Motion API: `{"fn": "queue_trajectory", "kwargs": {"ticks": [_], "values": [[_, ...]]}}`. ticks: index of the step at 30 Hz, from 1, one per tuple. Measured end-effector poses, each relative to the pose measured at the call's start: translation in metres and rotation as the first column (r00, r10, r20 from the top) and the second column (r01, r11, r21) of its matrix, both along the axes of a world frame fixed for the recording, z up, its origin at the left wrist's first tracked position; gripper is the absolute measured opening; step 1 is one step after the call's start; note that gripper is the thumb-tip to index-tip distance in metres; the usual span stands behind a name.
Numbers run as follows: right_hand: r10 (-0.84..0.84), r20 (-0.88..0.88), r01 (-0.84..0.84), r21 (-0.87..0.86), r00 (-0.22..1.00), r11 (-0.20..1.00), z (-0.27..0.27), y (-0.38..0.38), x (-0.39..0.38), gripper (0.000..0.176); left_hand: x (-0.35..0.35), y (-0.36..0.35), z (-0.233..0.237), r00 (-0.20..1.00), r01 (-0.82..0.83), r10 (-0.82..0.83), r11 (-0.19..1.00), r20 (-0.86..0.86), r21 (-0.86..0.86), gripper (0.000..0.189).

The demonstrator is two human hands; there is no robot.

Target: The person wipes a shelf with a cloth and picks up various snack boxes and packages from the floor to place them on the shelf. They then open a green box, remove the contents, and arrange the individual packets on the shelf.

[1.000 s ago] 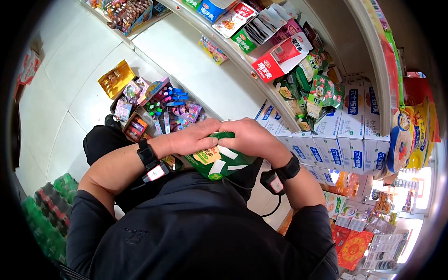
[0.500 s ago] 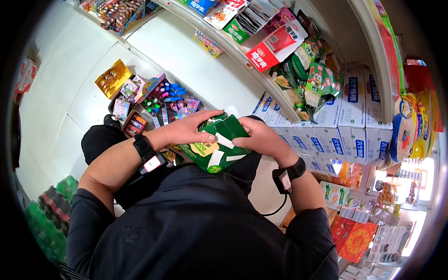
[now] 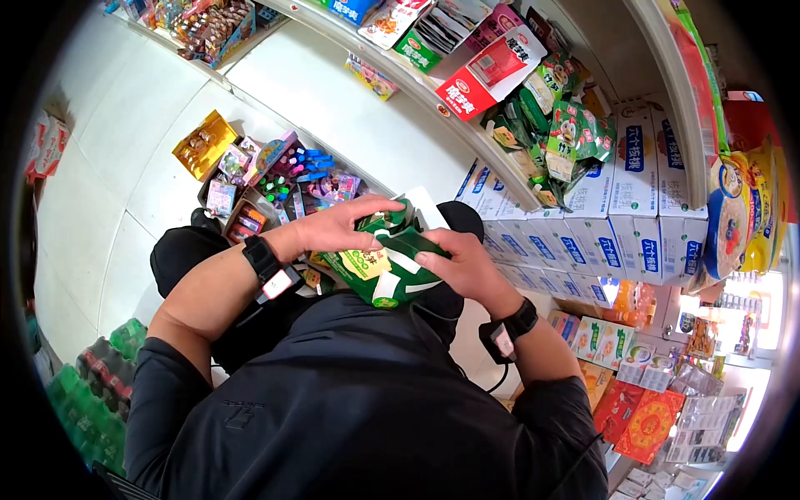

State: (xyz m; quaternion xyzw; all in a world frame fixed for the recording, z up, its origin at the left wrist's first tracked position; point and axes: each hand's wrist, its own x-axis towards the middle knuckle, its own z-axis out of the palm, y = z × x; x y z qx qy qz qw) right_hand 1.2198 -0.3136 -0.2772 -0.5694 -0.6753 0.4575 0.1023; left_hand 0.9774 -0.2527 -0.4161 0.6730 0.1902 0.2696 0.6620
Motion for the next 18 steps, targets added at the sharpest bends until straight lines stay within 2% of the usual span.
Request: {"fn": "queue_trajectory", "kwargs": {"ticks": [1,2,4,5,6,7,8,9,11,12,14,15,16,18], "values": [[0.013,0.015,-0.011,-0.080,1.000,0.997,-0.001,0.004,0.005,0.033,-0.001,0.000,0.002,1.000,0.013,-0.013,1.000,0.010,-0.026,0.074],[0.012,0.016,-0.011,-0.079,1.000,0.997,-0.002,0.009,0.009,0.033,0.000,0.001,0.001,1.000,0.014,-0.014,1.000,0.011,-0.025,0.074],[-0.170,-0.241,0.042,-0.459,0.956,0.887,-0.002,0.021,0.016,0.040,0.001,0.001,0.001,0.999,0.043,-0.040,0.996,0.033,-0.074,0.077],[-0.128,-0.233,-0.001,-0.486,0.964,0.874,0.002,0.026,0.018,0.045,0.002,0.001,0.001,0.999,0.044,-0.041,0.997,0.035,-0.070,0.077],[-0.127,-0.231,0.000,-0.483,0.965,0.875,0.004,0.026,0.012,0.045,0.001,-0.001,0.004,0.999,0.045,-0.045,0.999,-0.012,-0.005,0.080],[-0.052,-0.215,-0.040,-0.399,0.975,0.916,0.005,0.025,0.003,0.042,0.000,-0.002,0.006,0.997,0.048,-0.045,0.997,-0.060,0.058,0.082],[0.023,-0.191,-0.084,-0.313,0.981,0.946,0.007,0.025,-0.002,0.038,0.000,-0.001,0.003,0.997,0.047,-0.044,0.997,-0.057,0.058,0.082],[0.026,-0.188,-0.085,-0.315,0.982,0.945,0.008,0.024,-0.002,0.038,-0.002,0.001,0.001,0.998,0.032,-0.029,0.998,-0.048,0.053,0.084],[0.184,0.139,-0.167,-0.126,0.973,0.978,0.011,0.024,-0.003,0.030,-0.005,0.005,-0.002,1.000,0.009,-0.009,1.000,-0.028,-0.015,0.084],[0.190,0.138,-0.173,-0.125,0.972,0.977,0.014,0.023,-0.002,0.030,-0.008,0.008,-0.002,0.999,-0.016,0.016,1.000,-0.041,-0.016,0.083],[0.108,0.042,-0.102,-0.134,0.993,0.986,0.026,0.014,0.006,0.023,-0.015,0.008,-0.003,1.000,-0.008,0.013,0.956,0.014,-0.293,0.082],[0.024,0.002,-0.023,-0.183,1.000,0.983,0.029,0.012,0.008,0.020,-0.019,0.008,0.000,0.998,0.015,0.009,0.928,0.062,-0.373,0.082],[0.018,-0.001,-0.018,-0.177,1.000,0.984,0.031,0.012,0.016,0.020,-0.021,0.008,0.004,0.998,0.019,0.003,0.930,0.059,-0.368,0.082],[0.078,-0.114,-0.078,-0.001,0.990,0.997,0.035,0.010,0.029,0.017,-0.024,0.007,0.013,0.992,-0.001,0.059,0.885,0.110,-0.465,0.082]]}}
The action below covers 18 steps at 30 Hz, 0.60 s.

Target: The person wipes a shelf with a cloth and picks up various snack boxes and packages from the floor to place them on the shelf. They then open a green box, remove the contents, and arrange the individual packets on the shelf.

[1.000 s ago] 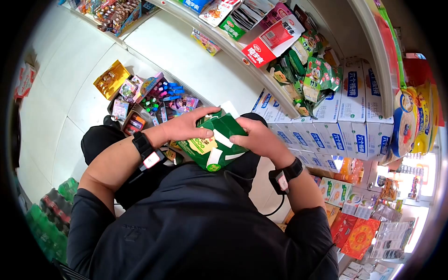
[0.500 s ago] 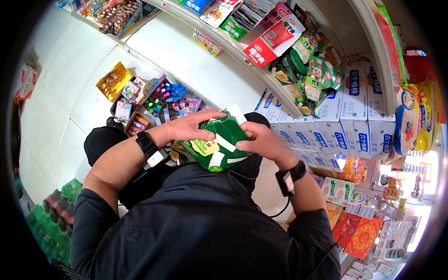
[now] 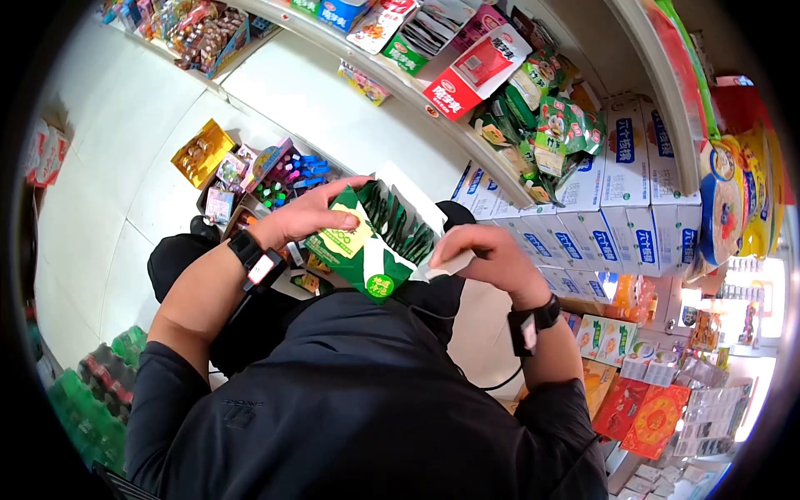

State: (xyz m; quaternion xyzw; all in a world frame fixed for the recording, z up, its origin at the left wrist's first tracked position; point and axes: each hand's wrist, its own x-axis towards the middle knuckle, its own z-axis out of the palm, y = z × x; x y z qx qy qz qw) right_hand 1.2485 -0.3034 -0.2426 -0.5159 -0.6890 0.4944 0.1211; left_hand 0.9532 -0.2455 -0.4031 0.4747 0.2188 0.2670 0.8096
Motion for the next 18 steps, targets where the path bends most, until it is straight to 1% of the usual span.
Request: {"fn": "queue_trajectory", "kwargs": {"ticks": [1,2,4,5,6,7,8,9,10,11,12,13,14,15,16,17,18], "values": [[0.091,-0.282,-0.103,-0.029,0.955,0.994,0.006,0.003,0.000,0.013,-0.002,0.000,0.003,1.000,-0.017,0.018,0.999,0.022,-0.040,0.083],[0.084,-0.288,-0.094,-0.021,0.954,0.995,0.012,0.003,0.003,0.013,-0.002,0.003,-0.002,0.999,-0.028,0.029,0.999,0.039,-0.037,0.086],[0.034,-0.479,-0.154,-0.215,0.877,0.964,0.022,-0.001,0.016,0.010,-0.006,0.004,0.009,0.993,-0.074,0.079,0.995,0.086,-0.063,0.088],[-0.032,-0.468,-0.140,-0.327,0.883,0.935,0.022,-0.001,0.025,0.014,-0.008,0.003,0.016,0.989,-0.095,0.102,0.993,0.103,-0.072,0.089],[-0.041,-0.472,-0.128,-0.320,0.881,0.939,0.023,0.000,0.025,0.014,-0.009,0.003,0.022,0.987,-0.100,0.109,0.992,0.117,-0.079,0.088],[-0.017,-0.208,-0.039,-0.262,0.978,0.964,0.023,0.002,0.018,0.018,-0.008,0.001,0.019,0.986,-0.127,0.134,0.989,0.097,-0.070,0.088],[-0.026,0.071,0.038,-0.178,0.997,0.983,0.023,0.001,0.011,0.022,-0.006,0.001,0.017,0.985,-0.149,0.153,0.987,0.075,-0.054,0.089],[0.131,0.226,-0.154,0.089,0.965,0.984,0.021,0.000,-0.002,0.026,-0.006,-0.002,0.023,0.987,-0.149,0.152,0.986,0.049,-0.071,0.085],[0.131,0.226,-0.154,0.089,0.965,0.984,0.014,0.000,-0.013,0.026,-0.004,-0.005,0.023,0.987,-0.149,0.152,0.986,0.049,-0.071,0.085],[0.190,0.272,-0.258,0.241,0.943,0.935,0.004,-0.003,-0.022,0.028,-0.002,-0.006,0.023,0.988,-0.151,0.151,0.987,0.015,-0.050,0.086],[0.243,0.332,-0.364,0.379,0.912,0.851,-0.001,-0.004,-0.027,0.030,0.000,-0.007,0.023,0.988,-0.157,0.157,0.987,-0.016,-0.030,0.086],[0.251,0.335,-0.365,0.336,0.908,0.868,-0.001,-0.002,-0.029,0.032,0.000,-0.007,0.023,0.989,-0.151,0.151,0.987,0.000,-0.054,0.085],[0.252,0.331,-0.363,0.338,0.909,0.868,-0.006,-0.002,-0.034,0.032,0.001,-0.008,0.013,0.979,-0.164,0.180,0.974,-0.099,0.156,0.085],[0.280,0.479,-0.422,0.220,0.832,0.879,-0.013,0.000,-0.039,0.029,0.001,-0.009,0.012,0.976,-0.168,0.190,0.968,-0.105,0.186,0.083],[0.310,0.609,-0.456,0.096,0.730,0.885,-0.019,0.000,-0.042,0.027,0.003,-0.010,0.012,0.974,-0.170,0.197,0.961,-0.110,0.219,0.083],[0.376,0.689,-0.517,-0.003,0.619,0.856,-0.024,0.001,-0.046,0.022,0.003,-0.011,0.008,0.952,-0.172,0.253,0.908,-0.172,0.383,0.081],[0.387,0.688,-0.524,-0.012,0.614,0.852,-0.030,0.001,-0.049,0.022,0.003,-0.012,0.006,0.924,-0.148,0.310,0.831,-0.224,0.537,0.080]]}}
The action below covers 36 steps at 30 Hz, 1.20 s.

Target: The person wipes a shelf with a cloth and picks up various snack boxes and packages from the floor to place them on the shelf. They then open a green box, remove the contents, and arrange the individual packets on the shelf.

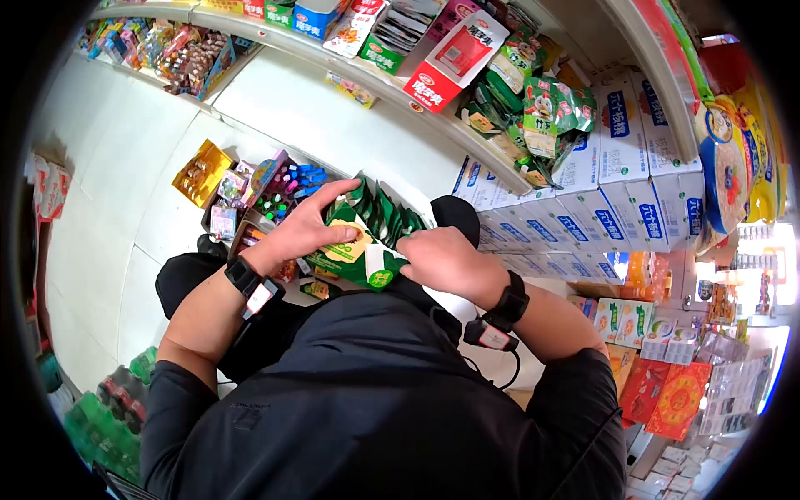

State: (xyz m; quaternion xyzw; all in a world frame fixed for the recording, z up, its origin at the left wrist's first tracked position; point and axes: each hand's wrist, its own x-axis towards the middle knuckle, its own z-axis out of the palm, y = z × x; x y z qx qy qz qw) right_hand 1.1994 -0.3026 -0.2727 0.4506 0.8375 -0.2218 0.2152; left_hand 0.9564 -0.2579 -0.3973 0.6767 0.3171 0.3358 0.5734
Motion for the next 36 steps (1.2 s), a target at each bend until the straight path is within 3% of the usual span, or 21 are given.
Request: {"fn": "queue_trajectory", "kwargs": {"ticks": [2,4,6,8,11,13,17,19,21,22,26,28,30,34,36], "values": [[-0.053,-0.005,0.053,0.024,0.999,0.998,-0.012,0.000,-0.001,0.021,-0.003,-0.004,-0.003,0.998,0.012,-0.005,0.993,0.063,-0.119,0.079],[-0.052,-0.043,0.055,0.074,0.998,0.996,-0.019,0.003,0.002,0.022,-0.001,-0.003,0.003,0.999,-0.019,0.020,0.999,0.035,-0.049,0.079],[-0.403,-0.168,0.353,-0.265,0.900,0.897,-0.019,0.008,0.003,0.024,-0.003,-0.002,0.000,0.994,-0.004,0.022,0.986,0.107,-0.165,0.079],[-0.427,-0.184,0.366,-0.288,0.885,0.885,-0.024,0.005,0.006,0.024,0.002,-0.005,-0.003,1.000,0.000,0.002,0.996,0.030,-0.092,0.080],[-0.377,-0.087,0.319,-0.377,0.922,0.869,-0.030,-0.002,0.009,0.021,0.011,-0.014,-0.013,0.992,0.082,-0.065,0.985,0.112,-0.151,0.081],[-0.255,-0.161,0.215,-0.231,0.953,0.949,-0.035,-0.009,0.008,0.019,0.011,-0.008,-0.014,0.987,0.105,-0.086,0.985,0.134,-0.140,0.081],[-0.137,-0.200,0.114,-0.120,0.970,0.986,-0.038,-0.017,0.016,0.019,0.013,-0.008,-0.022,0.981,0.139,-0.121,0.984,0.153,-0.114,0.082],[0.036,-0.347,-0.013,0.069,0.937,0.998,-0.040,-0.021,0.021,0.020,0.015,-0.007,-0.023,0.977,0.156,-0.136,0.981,0.163,-0.117,0.083],[0.038,-0.364,-0.003,0.097,0.931,0.995,-0.039,-0.027,0.022,0.017,0.015,-0.007,-0.025,0.950,0.227,-0.145,0.929,0.276,-0.293,0.083],[0.041,-0.381,0.007,0.123,0.924,0.992,-0.038,-0.029,0.023,0.016,0.016,-0.008,-0.027,0.951,0.224,-0.143,0.930,0.274,-0.292,0.083],[-0.067,-0.326,0.100,0.085,0.943,0.991,-0.032,-0.032,0.026,0.015,0.017,-0.008,-0.030,0.962,0.211,-0.166,0.957,0.217,-0.200,0.081],[-0.106,-0.084,0.109,0.032,0.991,0.994,-0.017,-0.033,0.020,0.024,0.018,-0.008,-0.029,0.968,0.207,-0.178,0.965,0.177,-0.163,0.081],[-0.096,-0.094,0.099,0.030,0.991,0.995,-0.019,-0.033,0.024,0.030,0.019,-0.007,-0.029,0.967,0.208,-0.182,0.968,0.177,-0.140,0.082],[-0.039,-0.132,0.041,0.011,0.991,0.999,-0.021,-0.035,0.034,0.018,0.014,-0.008,-0.023,0.975,0.177,-0.160,0.978,0.153,-0.107,0.081],[0.004,-0.184,-0.002,0.011,0.983,1.000,-0.023,-0.040,0.047,0.014,0.011,-0.008,-0.020,0.939,0.273,-0.118,0.826,0.322,-0.494,0.080]]}}
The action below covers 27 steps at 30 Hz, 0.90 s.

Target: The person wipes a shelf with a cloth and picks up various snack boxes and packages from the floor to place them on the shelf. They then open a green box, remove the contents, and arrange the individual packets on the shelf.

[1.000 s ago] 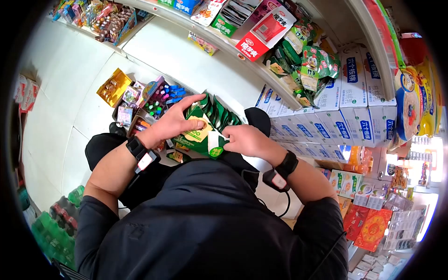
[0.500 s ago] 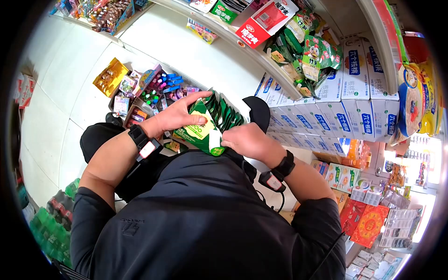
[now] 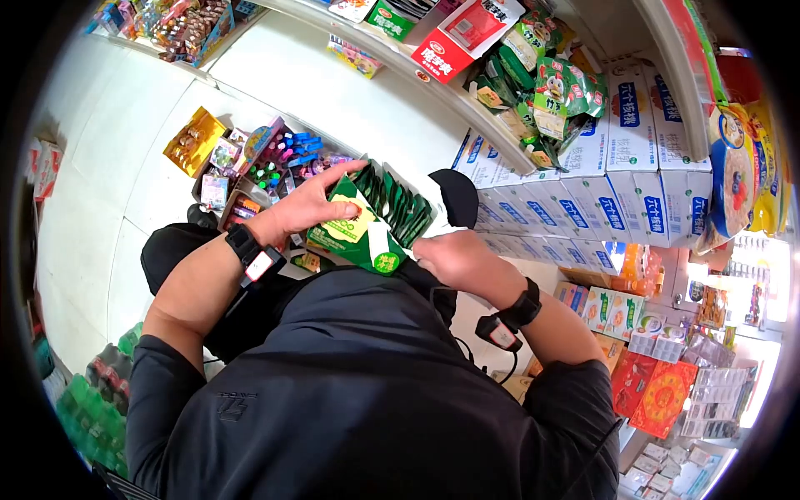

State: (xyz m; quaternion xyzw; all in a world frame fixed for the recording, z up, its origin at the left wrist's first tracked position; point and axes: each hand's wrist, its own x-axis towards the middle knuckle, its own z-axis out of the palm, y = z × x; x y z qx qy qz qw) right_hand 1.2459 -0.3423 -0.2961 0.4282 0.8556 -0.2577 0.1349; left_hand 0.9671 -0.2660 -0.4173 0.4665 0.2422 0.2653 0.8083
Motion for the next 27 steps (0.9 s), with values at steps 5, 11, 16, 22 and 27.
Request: {"fn": "queue_trajectory", "kwargs": {"ticks": [5,11,16,22,27], "values": [[-0.362,-0.020,0.347,-0.233,0.932,0.908,0.021,0.004,-0.002,0.024,0.000,-0.001,0.014,0.998,-0.059,0.063,0.991,-0.030,0.121,0.080],[-0.527,-0.076,0.524,0.293,0.846,0.799,-0.005,0.006,0.002,0.038,-0.011,0.011,0.027,0.972,-0.224,0.231,0.961,-0.029,0.160,0.084],[-0.668,-0.118,0.676,0.050,0.735,0.735,-0.013,0.028,0.003,0.044,-0.016,0.013,0.025,0.901,-0.325,0.425,0.798,-0.091,0.507,0.084],[-0.883,-0.129,0.670,-0.604,0.452,0.431,-0.011,0.046,-0.010,0.051,-0.019,0.013,0.016,0.907,-0.351,0.416,0.830,-0.064,0.433,0.087],[-0.933,-0.278,0.530,-0.768,0.230,0.359,-0.027,0.040,-0.002,0.033,-0.024,0.009,0.042,0.913,-0.407,0.401,0.898,0.070,0.167,0.092]]}}
